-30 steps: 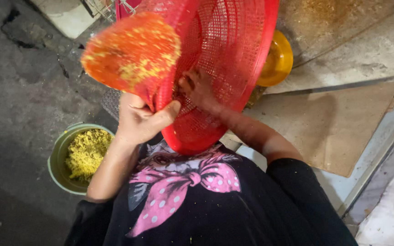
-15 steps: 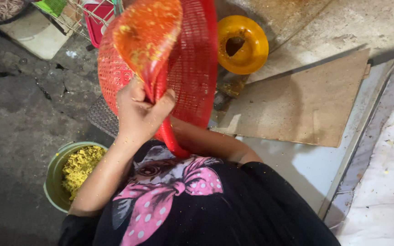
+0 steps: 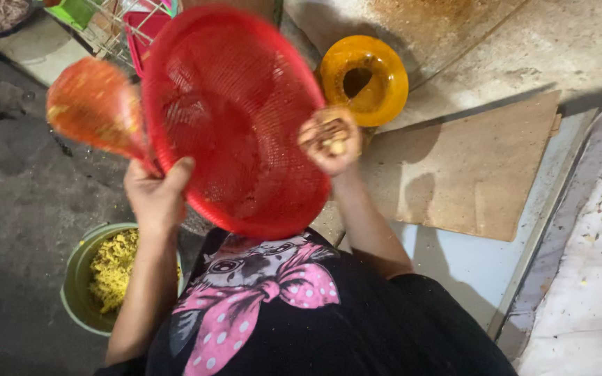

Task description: The person operates a manual grinder to process nuts into a paste. They repeatedly scoop the ground paste from the grinder into a green bowl using a red spatula, then add more whole nuts from a red basket into the grinder to continue processing.

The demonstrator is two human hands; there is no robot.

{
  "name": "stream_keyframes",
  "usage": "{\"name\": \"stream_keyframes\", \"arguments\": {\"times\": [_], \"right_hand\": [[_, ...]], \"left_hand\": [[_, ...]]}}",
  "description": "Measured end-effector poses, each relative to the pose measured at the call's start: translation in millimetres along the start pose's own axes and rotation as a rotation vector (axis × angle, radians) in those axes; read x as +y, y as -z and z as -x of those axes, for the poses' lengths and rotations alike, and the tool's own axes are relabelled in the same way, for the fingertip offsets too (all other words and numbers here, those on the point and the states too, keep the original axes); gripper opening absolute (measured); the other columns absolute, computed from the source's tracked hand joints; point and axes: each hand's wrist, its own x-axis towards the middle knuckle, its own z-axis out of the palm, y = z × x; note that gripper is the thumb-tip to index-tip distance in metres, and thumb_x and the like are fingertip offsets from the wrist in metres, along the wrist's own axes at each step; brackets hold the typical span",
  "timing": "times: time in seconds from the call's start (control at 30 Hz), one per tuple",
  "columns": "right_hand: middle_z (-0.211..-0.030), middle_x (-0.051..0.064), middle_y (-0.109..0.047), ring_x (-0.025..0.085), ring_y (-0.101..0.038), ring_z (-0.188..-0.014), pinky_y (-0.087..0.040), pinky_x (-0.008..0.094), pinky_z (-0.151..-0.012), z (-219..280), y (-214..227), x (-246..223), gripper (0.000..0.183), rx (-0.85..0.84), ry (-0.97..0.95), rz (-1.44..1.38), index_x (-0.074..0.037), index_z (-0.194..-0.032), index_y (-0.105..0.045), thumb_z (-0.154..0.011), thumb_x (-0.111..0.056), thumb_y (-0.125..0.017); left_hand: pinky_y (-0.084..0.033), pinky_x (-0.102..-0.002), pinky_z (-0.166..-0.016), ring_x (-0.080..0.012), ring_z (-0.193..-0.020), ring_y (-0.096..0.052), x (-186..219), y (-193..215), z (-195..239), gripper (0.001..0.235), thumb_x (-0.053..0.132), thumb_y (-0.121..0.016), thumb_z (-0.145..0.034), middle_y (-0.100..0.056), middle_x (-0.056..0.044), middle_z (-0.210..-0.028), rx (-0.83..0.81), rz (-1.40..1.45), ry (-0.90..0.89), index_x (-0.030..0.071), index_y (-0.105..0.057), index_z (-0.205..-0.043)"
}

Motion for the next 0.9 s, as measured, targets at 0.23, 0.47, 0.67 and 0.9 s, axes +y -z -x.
{"name": "stream_keyframes", "arguments": {"times": [0.23,0.47,0.67,0.9], "right_hand": [[-0.085,0.009,-0.066,0.029,-0.062,-0.074,-0.053,0.045,-0.063,8,93,-186,0.027,0.894,0.727,0.347,-0.013,-0.094,-0.064,-0.095,-0.037,-0.053],[-0.099,0.012,-0.061,0.034,-0.058,-0.082,-0.047,0.048,-0.066,-14,128,-245,0.033,0.996,0.609,0.533,-0.014,-0.105,-0.059,-0.097,-0.043,-0.046],[-0.130,0.020,-0.062,0.040,-0.061,-0.116,-0.051,0.053,-0.096,-13,128,-254,0.033,0.857,0.675,0.573,-0.003,-0.131,-0.058,-0.106,-0.024,-0.060],[-0.109,0.019,-0.069,0.037,-0.066,-0.096,-0.052,0.049,-0.081,-13,126,-248,0.026,1.403,0.592,1.914,-0.002,-0.114,-0.068,-0.105,-0.022,-0.054]], "left_hand": [[-0.055,-0.030,-0.082,-0.0159,-0.088,-0.066,-74,74,-9,0.025,-0.012,-0.063,-0.095,-0.070,-0.006,-0.105,0.123,0.266,0.045,0.002,-0.064,-0.114],[-0.059,-0.035,-0.088,-0.0211,-0.095,-0.069,-129,102,-10,0.032,-0.010,-0.055,-0.090,-0.071,-0.010,-0.112,0.189,0.363,0.137,0.000,-0.063,-0.119],[-0.060,-0.037,-0.088,-0.0232,-0.098,-0.069,-165,136,-5,0.035,-0.009,-0.056,-0.092,-0.068,-0.010,-0.113,0.231,0.362,0.200,0.000,-0.059,-0.126],[-0.062,-0.037,-0.089,-0.0210,-0.104,-0.070,-217,192,12,0.054,-0.008,-0.062,-0.087,-0.068,-0.005,-0.120,0.414,0.328,0.225,0.010,-0.056,-0.138]]}}
